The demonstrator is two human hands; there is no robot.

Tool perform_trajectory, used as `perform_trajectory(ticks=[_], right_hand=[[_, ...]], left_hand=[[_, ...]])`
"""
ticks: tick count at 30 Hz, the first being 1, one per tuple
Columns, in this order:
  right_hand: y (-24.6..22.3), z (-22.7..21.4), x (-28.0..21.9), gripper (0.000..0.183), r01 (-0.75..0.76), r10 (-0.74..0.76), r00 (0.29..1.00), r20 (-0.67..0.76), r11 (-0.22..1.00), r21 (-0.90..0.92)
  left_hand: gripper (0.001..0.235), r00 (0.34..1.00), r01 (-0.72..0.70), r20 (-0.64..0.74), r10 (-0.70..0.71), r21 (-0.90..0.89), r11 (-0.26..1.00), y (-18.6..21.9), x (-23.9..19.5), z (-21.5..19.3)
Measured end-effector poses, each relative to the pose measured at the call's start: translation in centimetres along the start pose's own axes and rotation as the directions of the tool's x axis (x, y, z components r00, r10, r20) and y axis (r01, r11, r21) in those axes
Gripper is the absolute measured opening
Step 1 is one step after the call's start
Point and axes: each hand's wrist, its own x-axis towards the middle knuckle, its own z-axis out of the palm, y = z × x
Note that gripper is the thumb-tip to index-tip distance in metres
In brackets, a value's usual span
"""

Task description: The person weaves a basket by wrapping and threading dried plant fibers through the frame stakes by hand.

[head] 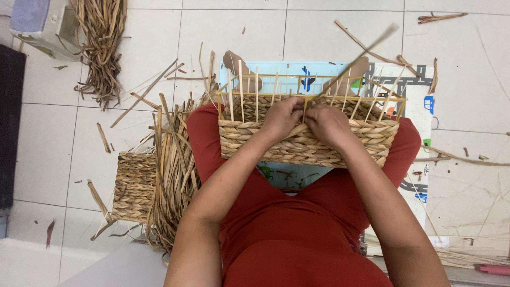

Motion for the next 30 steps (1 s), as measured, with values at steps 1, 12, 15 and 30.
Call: perform_trajectory(ticks=[1, 12, 15, 30], right_hand=[[0.1, 0.2, -0.2, 0.013, 0.002, -0.002, 1.000, 0.003, 1.000, -0.001], [-0.4, 1.8, -3.2, 0.012, 0.106, 0.145, 0.878, -0.456, 0.870, 0.482], [-2.7, 0.4, -2.2, 0.014, 0.073, 0.067, 0.927, -0.370, 0.933, 0.351], [-6.9, 2.8, -3.0, 0.012, 0.215, -0.150, 0.976, -0.158, 0.774, 0.595]], left_hand=[[0.021, 1.000, 0.002, -0.002, -0.002, -0.001, 1.000, 0.4, 0.1, 0.0], [0.017, 0.970, 0.052, -0.117, -0.213, -0.755, 0.654, -2.8, -6.1, 3.5], [0.015, 0.955, 0.095, -0.150, -0.255, -0.659, 0.746, -3.3, -7.6, 5.2], [0.019, 0.600, -0.153, -0.635, -0.486, -0.687, 0.710, -16.6, -16.6, -11.9]])
